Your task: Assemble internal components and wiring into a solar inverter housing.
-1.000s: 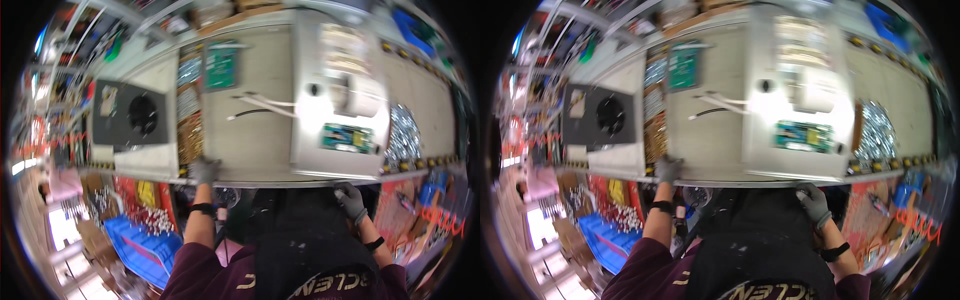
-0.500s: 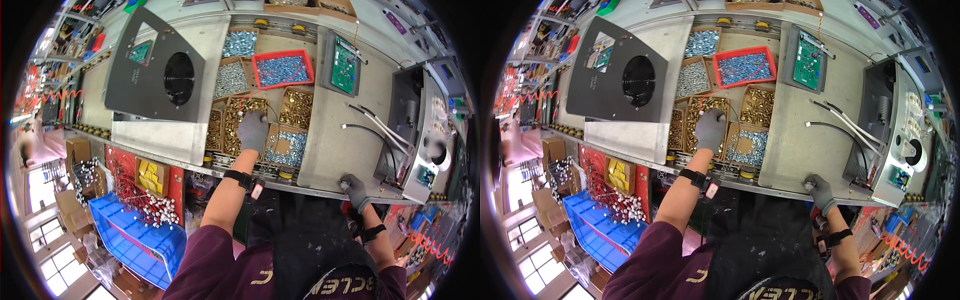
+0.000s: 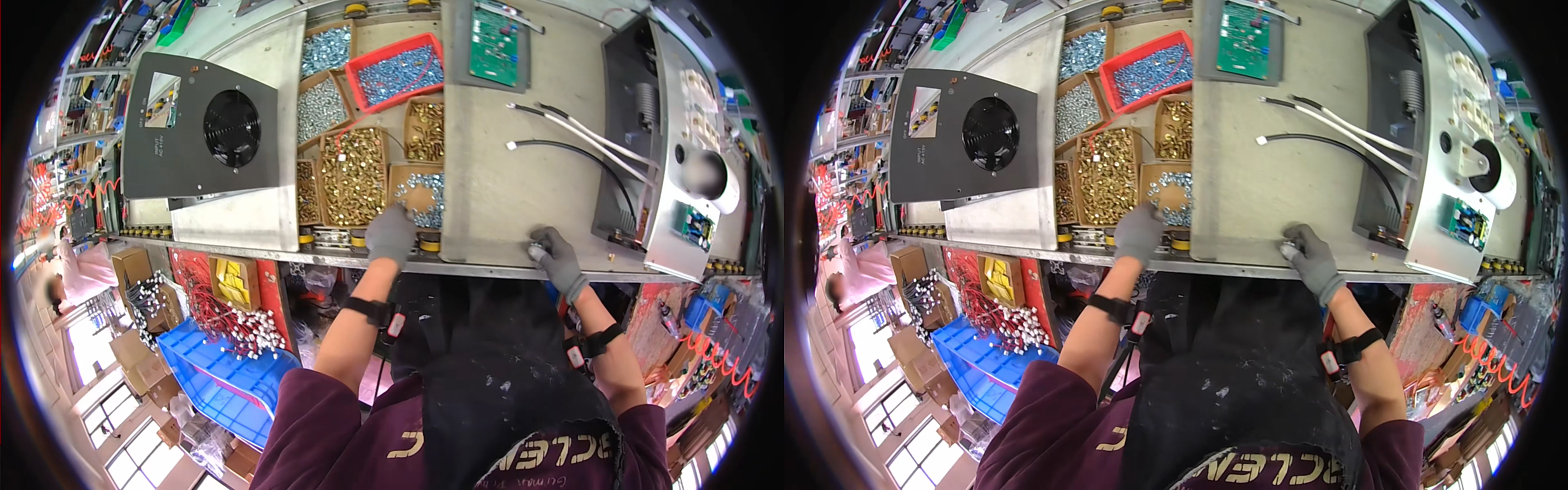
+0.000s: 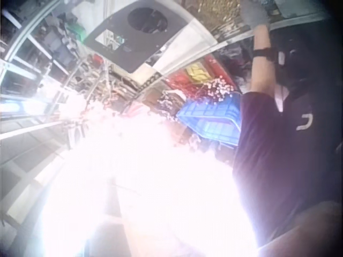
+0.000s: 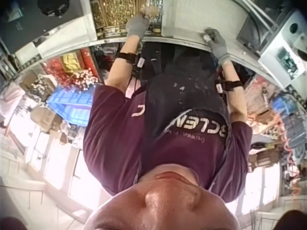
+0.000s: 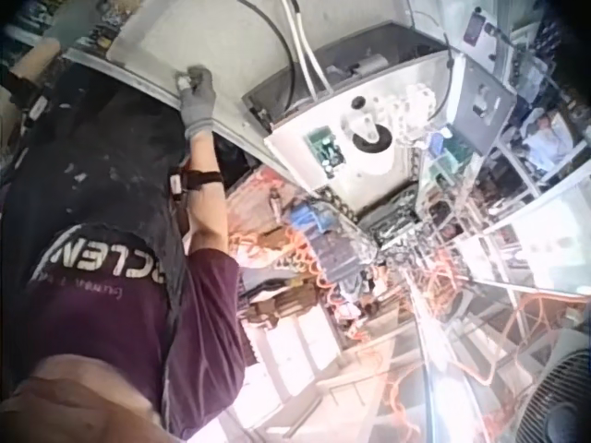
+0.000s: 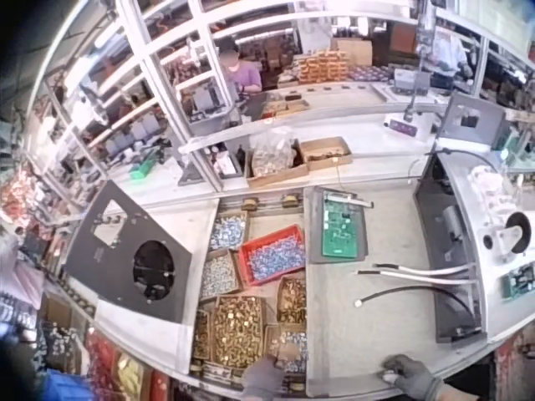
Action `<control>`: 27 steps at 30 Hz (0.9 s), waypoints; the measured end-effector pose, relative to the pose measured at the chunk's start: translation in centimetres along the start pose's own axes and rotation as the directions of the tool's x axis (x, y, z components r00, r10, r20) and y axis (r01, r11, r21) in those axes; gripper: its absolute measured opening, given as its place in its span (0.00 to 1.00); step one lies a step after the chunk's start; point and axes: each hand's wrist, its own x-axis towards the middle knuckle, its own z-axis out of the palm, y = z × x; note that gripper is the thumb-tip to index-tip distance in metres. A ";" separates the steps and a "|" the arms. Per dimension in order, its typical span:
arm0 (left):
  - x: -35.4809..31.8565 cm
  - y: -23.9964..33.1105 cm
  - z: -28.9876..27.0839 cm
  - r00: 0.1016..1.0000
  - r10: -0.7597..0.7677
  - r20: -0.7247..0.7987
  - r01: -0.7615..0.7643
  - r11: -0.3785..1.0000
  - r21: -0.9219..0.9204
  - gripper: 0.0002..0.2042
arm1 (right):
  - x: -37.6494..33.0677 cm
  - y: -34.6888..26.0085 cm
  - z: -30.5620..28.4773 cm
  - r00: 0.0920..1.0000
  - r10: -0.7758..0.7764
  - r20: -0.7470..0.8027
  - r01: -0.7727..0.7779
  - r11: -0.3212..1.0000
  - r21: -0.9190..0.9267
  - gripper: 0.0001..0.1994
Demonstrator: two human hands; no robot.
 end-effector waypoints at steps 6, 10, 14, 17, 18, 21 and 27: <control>-9.3 9.4 -0.4 0.970 0.110 0.216 0.198 0.156 -0.968 0.11 | -3.9 -2.0 -3.6 0.979 -0.162 0.122 0.131 0.964 0.230 0.12; -14.1 17.2 1.2 0.954 0.236 0.185 0.180 0.041 -0.983 0.12 | -7.5 -0.6 -8.9 0.973 -0.144 0.183 0.051 0.898 0.437 0.15; -17.5 22.6 3.8 0.940 0.272 0.208 0.187 0.099 -0.977 0.12 | -10.2 2.1 -12.5 0.964 -0.081 0.253 -0.051 0.878 0.476 0.15; -19.1 25.1 5.8 0.929 0.293 0.227 0.234 0.012 -0.972 0.12 | -11.4 3.8 -14.4 0.940 -0.115 0.321 -0.039 0.900 0.435 0.17; -19.4 25.6 6.3 0.932 0.278 0.231 0.235 0.017 -0.972 0.12 | -11.9 4.2 -14.8 0.939 -0.115 0.323 -0.040 0.898 0.438 0.17; -20.1 27.2 7.6 0.941 0.278 0.193 0.206 -0.019 -0.978 0.12 | -12.8 5.4 -15.6 0.934 -0.106 0.342 -0.058 0.897 0.437 0.21; -21.1 30.0 8.2 0.945 0.251 0.210 0.247 -0.125 -0.961 0.14 | -13.0 7.4 -18.2 0.866 -0.479 0.143 0.493 0.865 -0.088 0.15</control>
